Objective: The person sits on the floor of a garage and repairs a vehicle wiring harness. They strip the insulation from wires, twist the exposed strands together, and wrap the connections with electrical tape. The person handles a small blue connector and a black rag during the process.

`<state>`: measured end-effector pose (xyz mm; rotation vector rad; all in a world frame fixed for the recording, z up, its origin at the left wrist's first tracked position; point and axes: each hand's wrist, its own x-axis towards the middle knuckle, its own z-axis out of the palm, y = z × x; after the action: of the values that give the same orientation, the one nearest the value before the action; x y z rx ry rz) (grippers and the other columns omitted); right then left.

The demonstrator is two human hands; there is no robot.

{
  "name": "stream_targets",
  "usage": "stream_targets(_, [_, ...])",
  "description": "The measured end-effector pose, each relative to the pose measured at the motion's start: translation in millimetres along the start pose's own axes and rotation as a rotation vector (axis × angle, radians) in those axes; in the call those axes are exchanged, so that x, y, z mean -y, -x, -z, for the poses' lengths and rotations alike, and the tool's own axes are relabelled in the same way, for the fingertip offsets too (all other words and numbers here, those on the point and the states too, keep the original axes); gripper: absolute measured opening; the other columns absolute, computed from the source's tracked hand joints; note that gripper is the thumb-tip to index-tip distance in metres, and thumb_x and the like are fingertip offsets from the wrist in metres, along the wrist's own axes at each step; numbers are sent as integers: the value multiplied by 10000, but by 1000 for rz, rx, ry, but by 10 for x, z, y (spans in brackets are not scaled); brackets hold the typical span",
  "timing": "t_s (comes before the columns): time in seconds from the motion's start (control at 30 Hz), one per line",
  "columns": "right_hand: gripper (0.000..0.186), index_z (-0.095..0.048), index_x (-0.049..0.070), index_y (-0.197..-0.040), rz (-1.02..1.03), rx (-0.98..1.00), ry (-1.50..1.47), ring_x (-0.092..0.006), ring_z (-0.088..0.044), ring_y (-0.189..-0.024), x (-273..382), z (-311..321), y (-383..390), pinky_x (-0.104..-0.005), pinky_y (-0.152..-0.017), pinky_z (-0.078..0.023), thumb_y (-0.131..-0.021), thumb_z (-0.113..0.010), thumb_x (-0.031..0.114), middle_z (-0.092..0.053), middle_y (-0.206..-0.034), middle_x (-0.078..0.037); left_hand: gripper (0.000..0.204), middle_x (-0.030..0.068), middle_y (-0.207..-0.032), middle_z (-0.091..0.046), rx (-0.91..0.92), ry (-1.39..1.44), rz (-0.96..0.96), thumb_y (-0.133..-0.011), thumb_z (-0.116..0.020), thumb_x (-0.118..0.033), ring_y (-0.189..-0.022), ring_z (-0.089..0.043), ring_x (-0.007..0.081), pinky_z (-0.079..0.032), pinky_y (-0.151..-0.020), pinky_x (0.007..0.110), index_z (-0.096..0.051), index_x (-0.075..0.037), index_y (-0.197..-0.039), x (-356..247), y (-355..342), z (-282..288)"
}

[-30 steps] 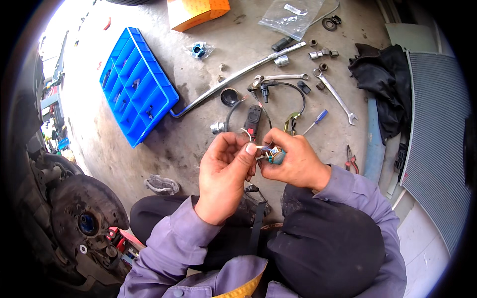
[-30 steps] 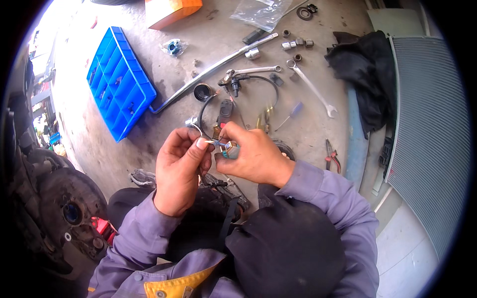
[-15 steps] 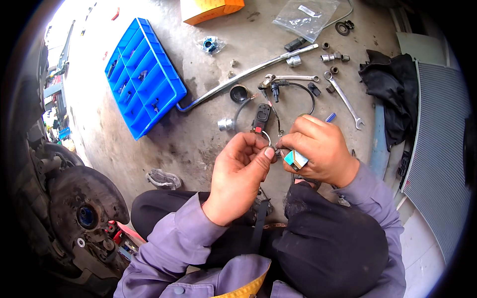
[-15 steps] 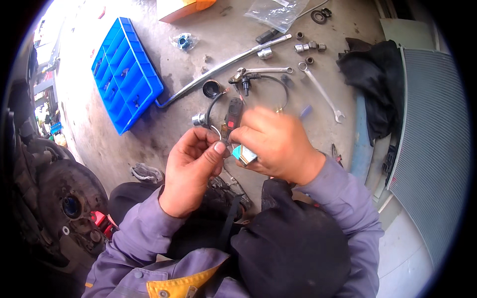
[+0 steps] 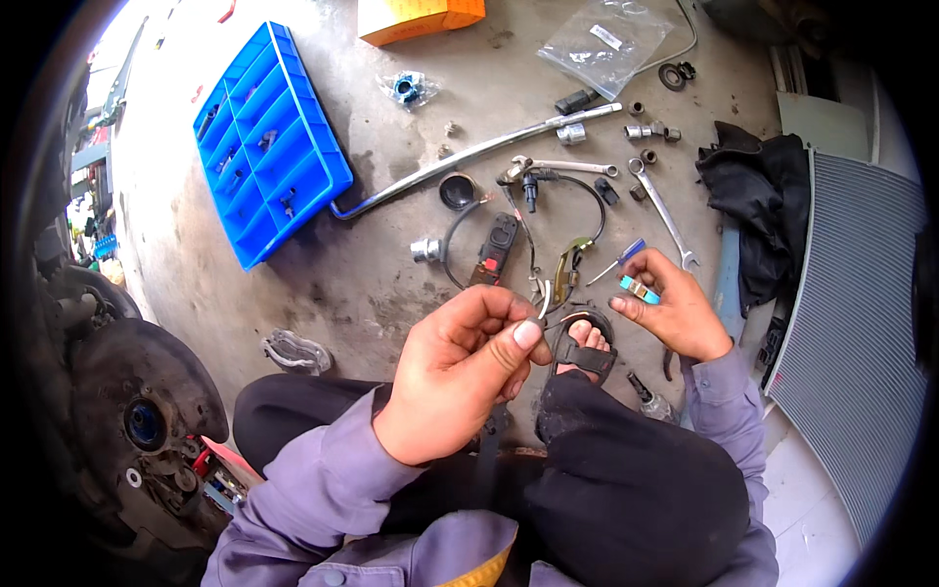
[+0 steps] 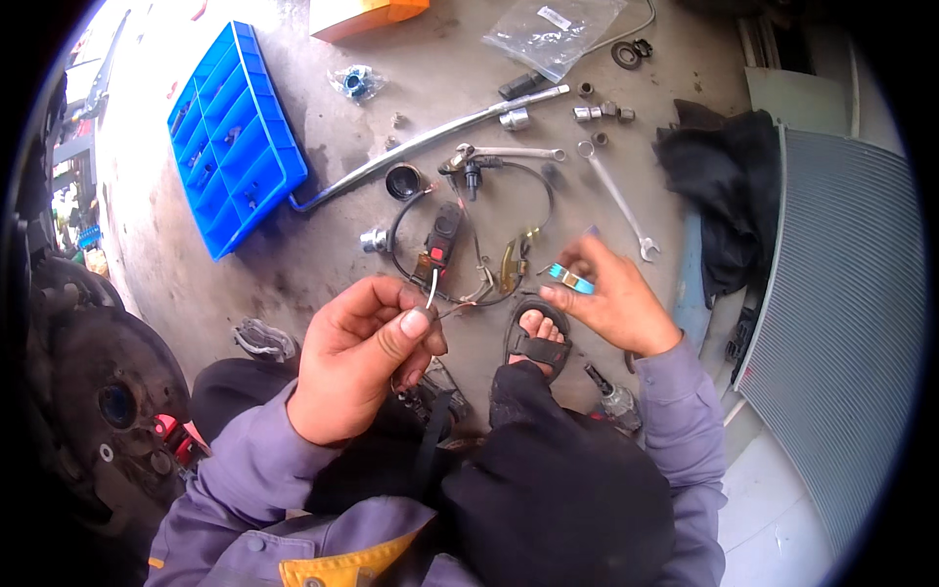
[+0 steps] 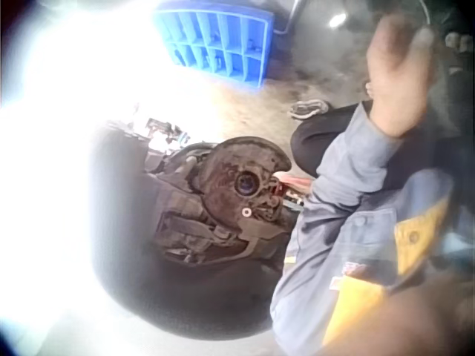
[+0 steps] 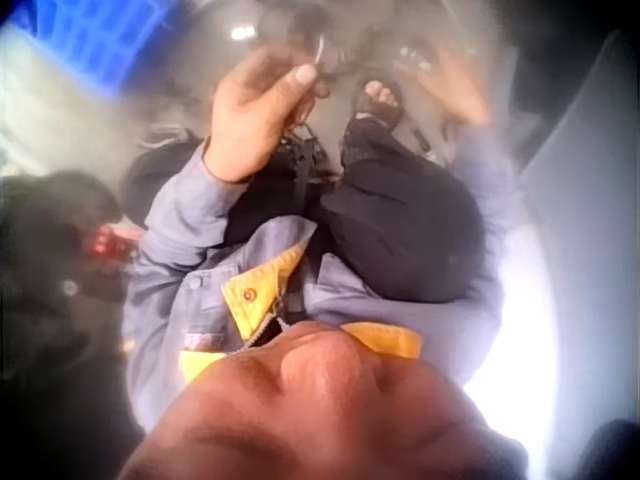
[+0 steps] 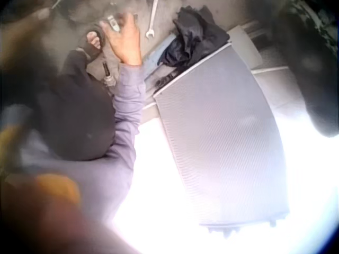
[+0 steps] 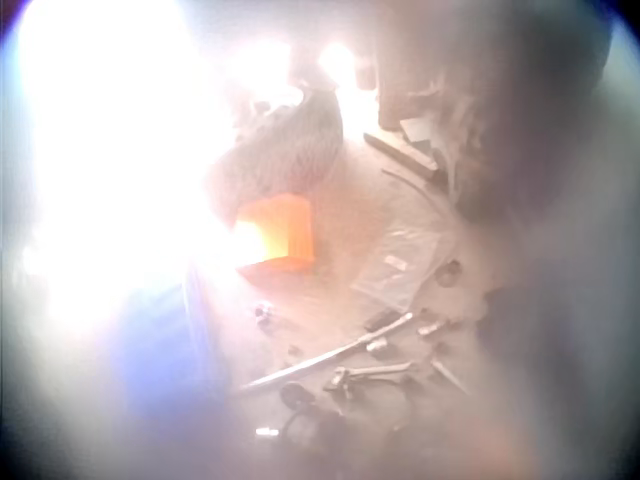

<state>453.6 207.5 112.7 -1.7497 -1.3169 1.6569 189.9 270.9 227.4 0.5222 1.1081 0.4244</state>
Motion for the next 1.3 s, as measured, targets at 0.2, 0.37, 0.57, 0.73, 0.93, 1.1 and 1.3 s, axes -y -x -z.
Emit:
stream_targets(0.2, [273,-635,17,-993,126,281,-498,-119,-603,-794,540,-155,-109,-289,-713,-494,-887,-753,240,-626,-866,-42,145,77,-877,-678,144,-132,27,-1011,-602,-140,-688,-541,78,-437,-624,222,-585,-18,-1087,-75,-27,-13])
stream_targets(0.37, [247,-634,14,-945,175,198,-402,-130,-629,-754,650,-359,-98,-284,-710,-512,-815,-749,190,-662,-836,-34,162,42,-940,-644,183,-51,16,-1018,-588,-145,-806,-529,71,-431,-717,228,-547,-32,-1127,-89,-34,23])
stream_targets(0.57, [242,-652,26,-939,185,116,-704,-138,-631,-794,702,-407,-82,-280,-720,-505,-777,-794,138,-667,-867,-68,163,30,-966,-603,179,-219,-153,-1021,-575,-126,-843,-529,79,-445,-751,241,-493,-49,-1139,23,-26,106])
stream_targets(0.73, [159,-659,16,-898,410,-75,-487,-166,-635,-787,776,-472,-54,-287,-688,-491,-782,-767,18,-656,-856,-88,149,41,-975,-594,74,-203,-87,-994,-615,-81,-910,-569,102,-480,-806,265,-531,1,-1086,62,-83,97])
stream_targets(0.93, [201,-668,43,-909,704,-264,-245,-197,-617,-686,745,-484,-63,-309,-587,-482,-734,-756,-3,-652,-861,-85,167,19,-959,-629,3,-226,-163,-992,-648,-135,-905,-573,85,-477,-783,244,-622,7,-1075,68,-72,112])
stream_targets(1.1, [252,-645,92,-961,1162,-186,350,-193,-603,-652,679,-473,-184,-310,-537,-464,-765,-791,153,-627,-851,-45,154,6,-949,-626,-11,-55,-146,-997,-631,-121,-908,-556,65,-473,-784,236,-613,10,-1074,0,21,10])
stream_targets(1.3, [364,-569,60,-1036,38,208,-912,-116,-594,-697,436,-381,-18,-251,-651,-504,-788,-782,221,-594,-810,-41,117,-28,-914,-603,-21,-81,-79,-962,-652,-90,-821,-496,34,-407,-708,207,-623,3,-1028,-87,-8,74])
